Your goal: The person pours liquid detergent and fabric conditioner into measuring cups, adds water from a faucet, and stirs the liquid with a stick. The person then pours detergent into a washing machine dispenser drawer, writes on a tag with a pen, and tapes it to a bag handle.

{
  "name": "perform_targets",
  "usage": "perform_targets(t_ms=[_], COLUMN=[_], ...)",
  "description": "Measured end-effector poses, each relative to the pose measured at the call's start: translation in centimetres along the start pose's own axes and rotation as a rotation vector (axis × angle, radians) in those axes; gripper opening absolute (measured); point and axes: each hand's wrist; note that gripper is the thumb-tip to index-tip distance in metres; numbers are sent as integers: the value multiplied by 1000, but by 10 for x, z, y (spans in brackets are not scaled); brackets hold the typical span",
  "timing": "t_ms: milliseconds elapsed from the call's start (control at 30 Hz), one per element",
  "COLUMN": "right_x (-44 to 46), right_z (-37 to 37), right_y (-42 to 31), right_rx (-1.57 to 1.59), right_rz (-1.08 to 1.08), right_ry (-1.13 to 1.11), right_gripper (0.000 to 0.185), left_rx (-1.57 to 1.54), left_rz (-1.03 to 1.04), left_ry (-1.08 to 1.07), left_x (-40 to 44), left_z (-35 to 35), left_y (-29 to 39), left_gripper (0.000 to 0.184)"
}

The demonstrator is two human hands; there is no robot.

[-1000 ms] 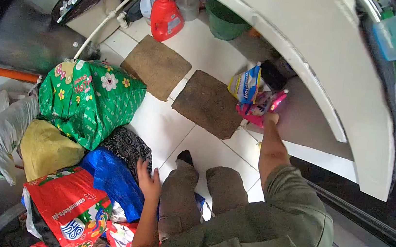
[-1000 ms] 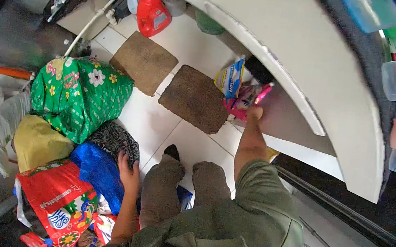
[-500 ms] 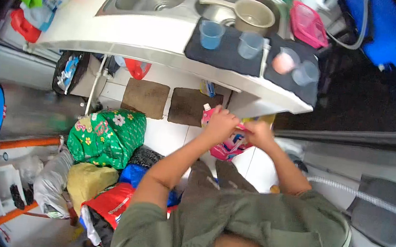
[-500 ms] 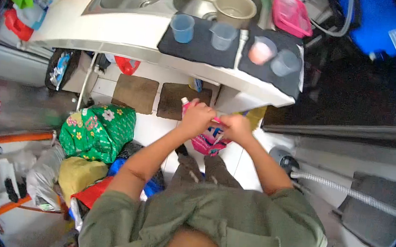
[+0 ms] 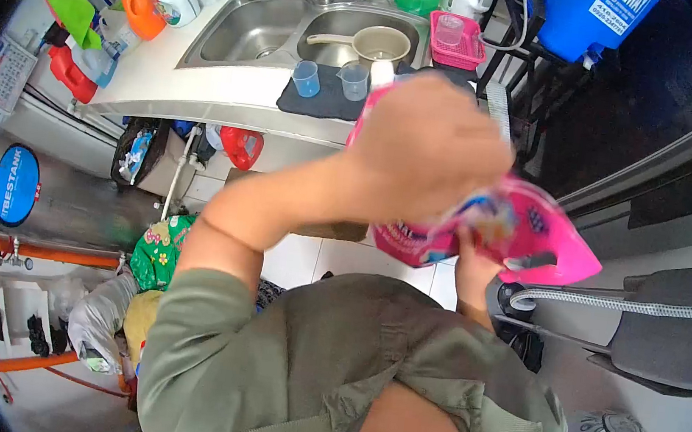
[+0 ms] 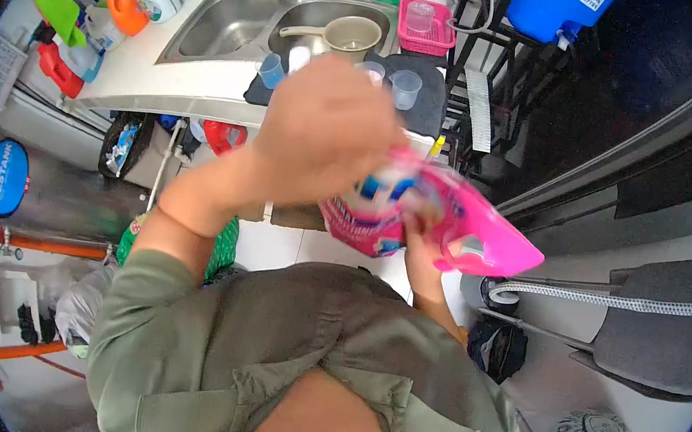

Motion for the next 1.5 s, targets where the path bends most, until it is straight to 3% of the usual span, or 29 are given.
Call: perform_targets(t_ms=[67,100,167,233,300,333,400,433,500,533,633,900,967,1033,1100,1167,1200,1267,1300,1367,1433,1500], right_x=[23,37,60,73,83,86,90,89,90,88,85,85,83,83,83,83,81,81,81,79,80,79], right_z=[1,6,0,-9,-26,-33,-39,-46,-62,-63,-70,-68,-68,-70,-69,-70,-71,-71,-70,-70,-67,-70], right_y=[0,-4,-34,-58,-65,-68,-77,-74,-68,-67,-56,-52,-53,-50,-61,-61,-59,-62,-64,-69,-72,-72], right_rx=[-153,21,-45,-117,-104,-109,-117,-131,-160,-161,-126,-123,-135,-151,-172,-191,-203,-232,-238,-325,-312,-414], right_rz=[-198,-254,-410,-401,-397,-411,-437,-426,-403,-404,-404,-354,-351,-317,-321,-319,-296,-278,-274,-251,-230,-208], right_ry=[133,252,264,346,427,444,463,465,471,466,480,467,461,446,435,423,421,410,407,394,379,370], right_gripper=[42,38,30,14,16,16,17,17,17,16,15,14,13,12,11,11,11,11,11,12,13,14], left_rx=[-22,-41,76,242,-318,-323,-816,-831,-1069,-1401,-1257,-1334,-1251,-1391,-1088,-1077,-1258,-1281,-1287,-1547,-2129,-2062], left_rz=[17,35,18,-81,-421,-428,-465,-474,-338,-423,-343,-372,-420,-429,-559,-608,-516,-921,-925,-1225,-985,-1376], left_ry=[-13,-23,41,117,157,164,125,126,116,-63,-122,-138,-223,-258,-220,-173,-160,130,135,591,358,652], left_x=[19,29,41,41,23,18,13,13,18,18,17,8,6,4,7,-6,-18,-17,-17,-33,-90,-81], left_z=[1,-1,-15,-29,-3,7,23,31,38,33,57,55,58,62,77,84,80,89,93,115,189,235], left_y=[-20,-30,-44,-54,-84,-92,-101,-103,-109,-114,-136,-138,-151,-158,-171,-181,-186,-187,-176,-163,-161,-95], left_gripper=[10,12,18,25,30,30,37,37,35,27,25,22,23,20,32,32,24,36,36,32,37,41])
Point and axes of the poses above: each hand's wrist, its own x-axis towards the middle knuckle, its own z-axis out of the palm, y = z × x, and after that the axes turned 7 degrees about -y, right-handed
